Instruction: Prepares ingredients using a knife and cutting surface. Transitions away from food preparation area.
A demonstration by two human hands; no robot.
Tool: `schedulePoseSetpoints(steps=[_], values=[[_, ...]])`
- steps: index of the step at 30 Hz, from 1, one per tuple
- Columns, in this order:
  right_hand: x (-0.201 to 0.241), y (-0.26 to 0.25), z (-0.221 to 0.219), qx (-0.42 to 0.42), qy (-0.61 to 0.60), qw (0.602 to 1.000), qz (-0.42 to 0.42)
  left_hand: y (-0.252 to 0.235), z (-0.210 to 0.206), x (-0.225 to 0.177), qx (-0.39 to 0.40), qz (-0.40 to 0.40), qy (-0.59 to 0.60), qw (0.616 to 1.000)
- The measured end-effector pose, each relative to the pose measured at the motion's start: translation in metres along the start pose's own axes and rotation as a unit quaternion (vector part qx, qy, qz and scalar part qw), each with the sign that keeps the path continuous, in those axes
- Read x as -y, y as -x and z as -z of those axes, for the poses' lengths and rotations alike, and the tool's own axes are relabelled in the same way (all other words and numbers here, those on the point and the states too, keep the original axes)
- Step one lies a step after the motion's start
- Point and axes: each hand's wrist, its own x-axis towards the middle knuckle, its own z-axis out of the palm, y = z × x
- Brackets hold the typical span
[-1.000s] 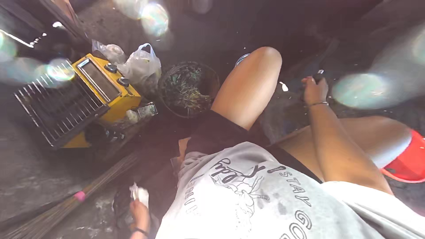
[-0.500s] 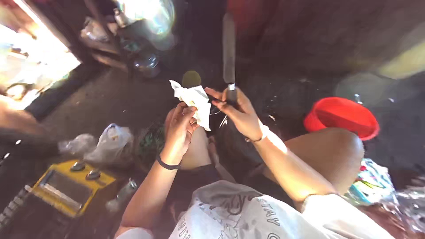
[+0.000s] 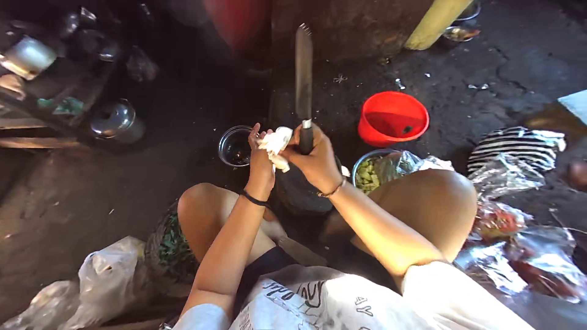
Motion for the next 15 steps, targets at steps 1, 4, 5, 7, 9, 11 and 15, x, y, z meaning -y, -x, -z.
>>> schedulePoseSetpoints(steps=[1,4,5,7,9,11,15], values=[[-0.009,-0.004,0.003,-0.019,0.030,0.999,-0.005,-0.002,-0.008,0.002,0.009,0.001,0.008,1.000],[-0.034,-0.031,0.036,-0.078,0.030,0.995,-0.052,-0.005,-0.023,0.003,0.019,0.076,0.086,0.993],[-0.038,-0.038,0.048,-0.080,-0.009,0.994,-0.078,-0.008,-0.026,0.005,0.028,0.106,0.109,0.988],[-0.043,-0.043,0.064,-0.064,-0.066,0.991,-0.099,-0.013,-0.035,0.011,0.055,0.175,0.134,0.974],[-0.052,-0.039,0.075,-0.031,-0.027,0.997,-0.069,-0.018,-0.047,0.015,0.092,0.247,0.157,0.952],[-0.062,-0.034,0.087,-0.023,0.092,0.995,-0.028,-0.021,-0.057,0.013,0.113,0.270,0.155,0.944],[-0.076,-0.017,0.107,-0.053,0.207,0.977,-0.004,-0.025,-0.074,0.017,0.116,0.227,0.090,0.963]])
